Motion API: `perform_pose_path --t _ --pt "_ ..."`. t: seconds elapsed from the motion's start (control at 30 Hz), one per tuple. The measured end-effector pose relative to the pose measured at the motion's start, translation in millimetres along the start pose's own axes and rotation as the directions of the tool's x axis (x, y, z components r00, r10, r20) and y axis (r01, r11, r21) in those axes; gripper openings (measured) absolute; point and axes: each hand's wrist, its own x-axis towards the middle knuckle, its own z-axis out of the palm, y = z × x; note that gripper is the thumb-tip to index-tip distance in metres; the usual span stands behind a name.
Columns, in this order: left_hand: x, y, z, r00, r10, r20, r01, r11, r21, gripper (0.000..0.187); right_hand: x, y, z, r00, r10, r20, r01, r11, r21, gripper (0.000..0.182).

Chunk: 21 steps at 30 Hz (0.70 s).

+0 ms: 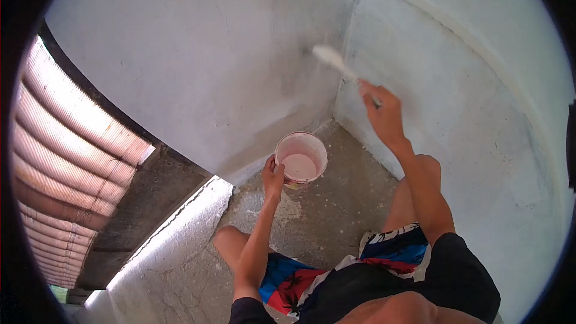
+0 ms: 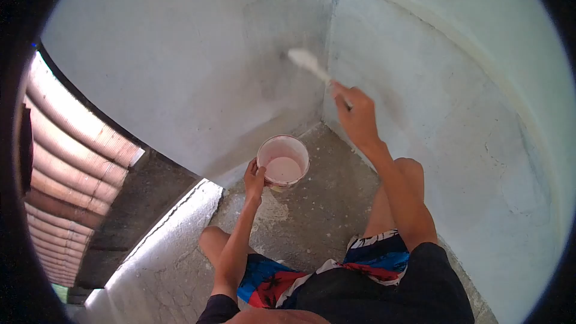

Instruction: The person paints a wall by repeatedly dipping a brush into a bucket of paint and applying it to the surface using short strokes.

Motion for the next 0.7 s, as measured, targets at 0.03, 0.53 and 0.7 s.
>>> perform_pose_path --t 0.03,0.53,0.7 --pt "-1 2 3 0.999 -0.029 0.039 0.03 0.999 -0.026 0.048 6 -12 -12 0.993 0.062 -0.105 -0.062 0.998 0.004 0.031" --pt "-15 -29 -27 0.997 0.07 0.01 -0.071 0.987 0.144 0.046 -48 -15 50 0.739 0.037 0.673 -0.221 0.956 0.19 0.029" --pt "-10 -31 -38 0.997 -0.074 -0.035 0.08 0.978 0.195 0.047 -34 -32 33 0.525 -0.027 0.851 -0.198 0.968 0.153 0.028"
